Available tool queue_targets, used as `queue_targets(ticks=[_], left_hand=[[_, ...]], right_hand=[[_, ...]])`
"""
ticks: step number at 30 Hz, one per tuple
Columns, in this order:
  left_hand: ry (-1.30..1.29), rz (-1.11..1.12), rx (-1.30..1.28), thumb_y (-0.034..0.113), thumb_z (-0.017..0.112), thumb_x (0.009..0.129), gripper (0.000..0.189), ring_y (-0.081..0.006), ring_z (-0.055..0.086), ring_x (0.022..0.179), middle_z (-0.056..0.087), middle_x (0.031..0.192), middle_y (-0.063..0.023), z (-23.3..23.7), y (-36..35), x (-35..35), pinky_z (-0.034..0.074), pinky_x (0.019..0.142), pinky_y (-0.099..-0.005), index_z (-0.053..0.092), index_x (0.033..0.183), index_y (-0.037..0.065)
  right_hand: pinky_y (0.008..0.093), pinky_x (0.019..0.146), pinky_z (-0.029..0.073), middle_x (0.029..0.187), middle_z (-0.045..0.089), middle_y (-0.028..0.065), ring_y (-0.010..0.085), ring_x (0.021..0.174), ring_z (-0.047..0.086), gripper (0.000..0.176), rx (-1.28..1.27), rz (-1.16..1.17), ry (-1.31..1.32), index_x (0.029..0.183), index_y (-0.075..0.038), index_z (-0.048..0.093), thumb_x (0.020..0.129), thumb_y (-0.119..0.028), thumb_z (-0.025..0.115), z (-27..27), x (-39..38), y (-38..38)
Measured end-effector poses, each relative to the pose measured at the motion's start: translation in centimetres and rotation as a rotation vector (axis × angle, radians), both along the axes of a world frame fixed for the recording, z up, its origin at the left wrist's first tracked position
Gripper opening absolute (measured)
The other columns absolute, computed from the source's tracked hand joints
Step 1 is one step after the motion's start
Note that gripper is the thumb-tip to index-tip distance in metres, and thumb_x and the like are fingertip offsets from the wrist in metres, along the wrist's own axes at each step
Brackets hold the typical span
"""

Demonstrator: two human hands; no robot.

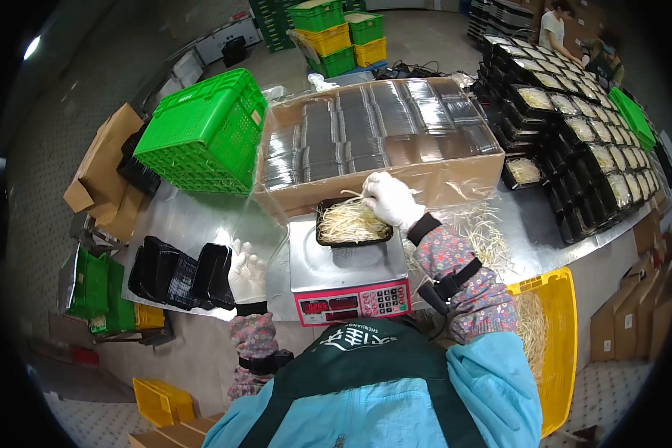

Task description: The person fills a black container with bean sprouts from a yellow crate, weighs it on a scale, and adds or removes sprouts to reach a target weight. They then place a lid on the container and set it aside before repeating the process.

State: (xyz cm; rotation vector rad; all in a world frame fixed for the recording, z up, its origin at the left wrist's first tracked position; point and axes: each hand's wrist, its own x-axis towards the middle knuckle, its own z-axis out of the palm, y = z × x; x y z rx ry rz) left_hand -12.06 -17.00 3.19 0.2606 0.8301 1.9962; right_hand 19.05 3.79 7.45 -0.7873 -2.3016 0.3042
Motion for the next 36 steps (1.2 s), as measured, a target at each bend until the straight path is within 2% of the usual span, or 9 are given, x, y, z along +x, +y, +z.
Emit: queue_targets(ticks=[6,8,11,12,14,17,20,30,36], left_hand=[[0.002,0.025,-0.044,0.011,0.051,0.094,0.053,-0.0097,0.062,0.083,0.060,0.116,-0.0051,0.1,-0.3,-0.1,0.056,0.069,-0.0252,0.036,0.145,0.013],[0.020,0.015,-0.047,0.013,0.052,0.095,0.051,-0.0104,0.061,0.082,0.060,0.115,-0.0046,-0.7,0.2,-0.3,0.055,0.069,-0.0255,0.037,0.144,0.012],[0.028,-0.022,-0.047,0.016,0.052,0.095,0.049,-0.0115,0.059,0.082,0.060,0.113,-0.0043,0.5,2.2,1.5,0.054,0.071,-0.0269,0.039,0.143,0.012],[0.025,-0.031,-0.048,0.017,0.052,0.096,0.049,-0.0119,0.058,0.082,0.060,0.112,-0.0043,1.1,3.2,2.5,0.054,0.072,-0.0275,0.039,0.143,0.012],[-0.036,-0.094,0.019,0.020,0.054,0.096,0.047,-0.0154,0.059,0.085,0.060,0.111,-0.0057,1.2,5.8,4.0,0.053,0.078,-0.0313,0.042,0.140,0.012],[-0.050,-0.227,0.152,0.020,0.054,0.098,0.037,-0.0166,0.064,0.086,0.062,0.106,-0.0035,1.5,9.3,6.3,0.057,0.075,-0.0323,0.047,0.133,0.011],[-0.082,-0.282,0.204,0.019,0.052,0.097,0.039,-0.0197,0.065,0.087,0.063,0.106,-0.0069,0.5,10.2,6.9,0.057,0.077,-0.0356,0.044,0.134,0.011],[-0.091,-0.255,0.140,0.018,0.054,0.096,0.042,-0.0182,0.063,0.090,0.060,0.112,-0.0075,-0.2,9.1,5.9,0.055,0.082,-0.0349,0.043,0.136,0.011],[0.173,-0.175,0.035,0.022,0.052,0.095,0.056,-0.0256,0.053,0.116,0.055,0.122,-0.0110,-1.7,11.9,7.9,0.042,0.101,-0.0462,0.031,0.147,0.011]], right_hand=[[0.0363,0.081,0.050,0.088,0.066,0.0107,0.0281,0.089,0.063,0.013,-0.322,-0.115,0.100,0.085,-0.005,0.069,0.077,-0.014,0.072,3.2,9.7,0.9],[0.0388,0.081,0.051,0.089,0.066,0.0122,0.0291,0.090,0.064,0.019,-0.192,-0.299,-0.348,0.087,-0.007,0.071,0.075,-0.021,0.073,0.4,12.9,1.5],[0.0415,0.082,0.051,0.091,0.067,0.0131,0.0296,0.093,0.064,0.025,0.017,-0.316,-0.528,0.092,-0.010,0.072,0.074,-0.027,0.073,-1.4,12.7,0.2],[0.0420,0.085,0.051,0.094,0.067,0.0134,0.0302,0.096,0.063,0.031,-0.146,-0.308,-0.420,0.102,-0.011,0.071,0.077,-0.029,0.071,-0.1,10.6,-0.8],[0.0420,0.087,0.050,0.107,0.065,0.0158,0.0321,0.100,0.062,0.043,-0.045,-0.120,-0.157,0.117,-0.006,0.063,0.083,-0.031,0.067,-2.1,6.6,-1.3],[0.0436,0.097,0.043,0.120,0.057,0.0197,0.0346,0.115,0.053,0.052,-0.096,0.040,-0.204,0.124,0.000,0.053,0.084,-0.032,0.065,-2.1,-0.3,-3.5],[0.0446,0.099,0.039,0.125,0.052,0.0167,0.0340,0.118,0.048,0.052,0.122,0.165,-0.151,0.128,-0.003,0.050,0.085,-0.029,0.062,-5.8,-2.1,-3.8],[0.0444,0.103,0.040,0.130,0.051,0.0234,0.0389,0.121,0.049,0.071,-0.173,0.224,-0.162,0.136,-0.004,0.047,0.079,-0.038,0.073,-4.8,-0.9,-2.0],[0.0455,0.090,0.047,0.115,0.061,0.0176,0.0374,0.104,0.057,0.073,-0.056,0.157,-0.121,0.128,-0.005,0.053,0.071,-0.047,0.074,-8.4,-1.5,-0.6]])
